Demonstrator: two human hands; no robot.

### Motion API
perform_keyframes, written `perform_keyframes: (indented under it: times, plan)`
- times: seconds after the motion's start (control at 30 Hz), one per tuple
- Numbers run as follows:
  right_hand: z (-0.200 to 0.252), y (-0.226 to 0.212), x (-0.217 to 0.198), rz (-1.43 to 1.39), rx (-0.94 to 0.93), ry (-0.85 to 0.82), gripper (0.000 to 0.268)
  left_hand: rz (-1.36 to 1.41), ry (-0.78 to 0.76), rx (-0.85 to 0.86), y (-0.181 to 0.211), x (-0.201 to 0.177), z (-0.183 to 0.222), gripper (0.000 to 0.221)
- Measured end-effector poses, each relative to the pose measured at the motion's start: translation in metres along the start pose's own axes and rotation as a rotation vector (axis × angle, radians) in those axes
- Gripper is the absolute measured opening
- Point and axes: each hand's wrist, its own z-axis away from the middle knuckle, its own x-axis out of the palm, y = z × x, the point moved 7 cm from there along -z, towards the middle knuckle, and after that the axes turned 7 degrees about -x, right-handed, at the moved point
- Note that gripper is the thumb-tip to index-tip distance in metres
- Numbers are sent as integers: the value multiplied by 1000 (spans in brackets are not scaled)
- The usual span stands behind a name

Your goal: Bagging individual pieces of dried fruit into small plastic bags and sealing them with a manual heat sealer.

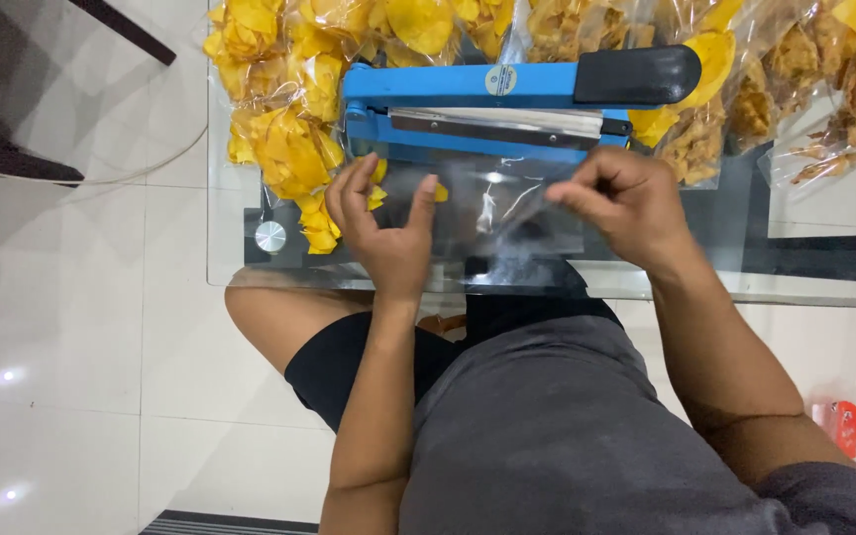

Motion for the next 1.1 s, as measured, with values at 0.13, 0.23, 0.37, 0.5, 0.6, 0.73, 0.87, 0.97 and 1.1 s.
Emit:
perform_keyframes:
  times: [0.13,0.23,0.37,0.5,0.6,0.73,0.87,0.97,1.1]
  plan:
    - [-2,-52,33,247,-344,-346,17,-24,-375,416,63,27,18,65]
    - [2,-66,45,416,-477,-455,14,11,-685,376,70,47,39,52]
    - [0,-74,45,508,-483,-409,13,49,-667,304,78,49,34,21]
    - [-2,-71,32,320,-395,-377,8,109,-643,184,79,48,33,18]
    - [-5,-71,23,211,-327,-370,15,183,-602,152,82,42,30,22]
    - [-3,-55,12,93,-218,-325,32,217,-609,80,79,36,28,26]
    - [-2,-56,12,41,-254,-267,21,206,-621,68,81,40,32,14]
    - [-4,-60,17,-12,-302,-323,18,252,-633,31,74,42,30,11]
    - [-5,-62,20,-119,-236,-394,23,369,-708,-36,70,46,32,8]
